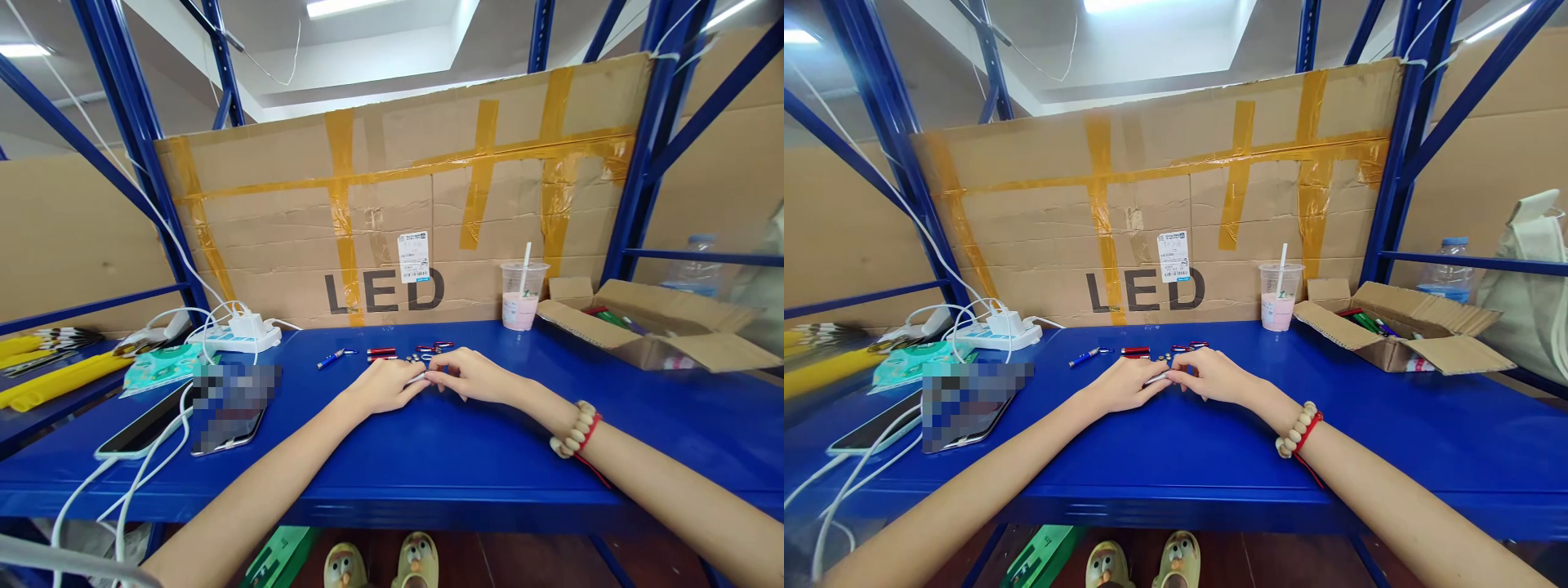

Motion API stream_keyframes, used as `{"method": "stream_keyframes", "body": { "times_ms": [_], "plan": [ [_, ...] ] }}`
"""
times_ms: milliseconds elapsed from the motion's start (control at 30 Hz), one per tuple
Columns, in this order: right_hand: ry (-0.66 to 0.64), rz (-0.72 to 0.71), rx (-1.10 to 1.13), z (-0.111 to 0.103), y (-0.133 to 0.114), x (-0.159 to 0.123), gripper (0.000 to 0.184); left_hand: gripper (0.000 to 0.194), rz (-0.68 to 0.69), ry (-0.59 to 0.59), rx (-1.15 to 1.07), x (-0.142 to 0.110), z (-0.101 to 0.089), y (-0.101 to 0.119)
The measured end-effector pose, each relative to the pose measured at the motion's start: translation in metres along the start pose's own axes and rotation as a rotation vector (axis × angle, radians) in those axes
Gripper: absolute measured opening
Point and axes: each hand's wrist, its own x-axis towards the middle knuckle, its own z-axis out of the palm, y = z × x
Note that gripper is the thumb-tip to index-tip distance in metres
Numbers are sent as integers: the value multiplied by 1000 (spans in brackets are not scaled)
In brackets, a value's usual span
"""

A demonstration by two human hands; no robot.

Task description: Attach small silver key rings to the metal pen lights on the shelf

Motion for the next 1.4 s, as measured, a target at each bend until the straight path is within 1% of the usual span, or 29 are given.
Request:
{"method": "stream_keyframes", "body": {
  "times_ms": [100, 200, 267, 367, 567, 767, 900, 1033, 1233, 1300, 1400],
  "plan": [
    [-17, 0, 19, 0, 0, 0, 35, 26, -31, 15, -62, 0, 2, 0],
    [-4, 28, 9, -1, 1, 1, 35, 25, -80, 44, -113, 1, 4, 0],
    [21, 40, -13, -2, 1, 1, 36, 25, -114, 60, -110, 3, 5, 2],
    [38, 38, -30, -3, 1, 1, 36, 26, -147, 53, -71, 3, 4, 4],
    [6, 38, 6, -2, 2, 1, 36, 28, -87, 81, -46, 0, 4, 4],
    [19, 15, -39, -4, -1, 1, 36, 27, -79, 121, -36, 0, 4, 1],
    [20, 4, -59, -6, 0, 1, 34, 28, -90, 136, -94, 1, 5, 2],
    [27, 31, -30, -6, 1, 1, 36, 27, -102, 143, -187, 3, 8, 1],
    [33, 23, -20, -5, 0, 1, 37, 25, -37, 181, -211, 1, 8, -2],
    [43, 28, 35, -4, 0, 2, 37, 24, 4, 208, -200, 0, 6, -2],
    [63, 47, 205, -4, 3, 4, 36, 24, 49, 249, -171, 0, 1, -1]
  ]
}}
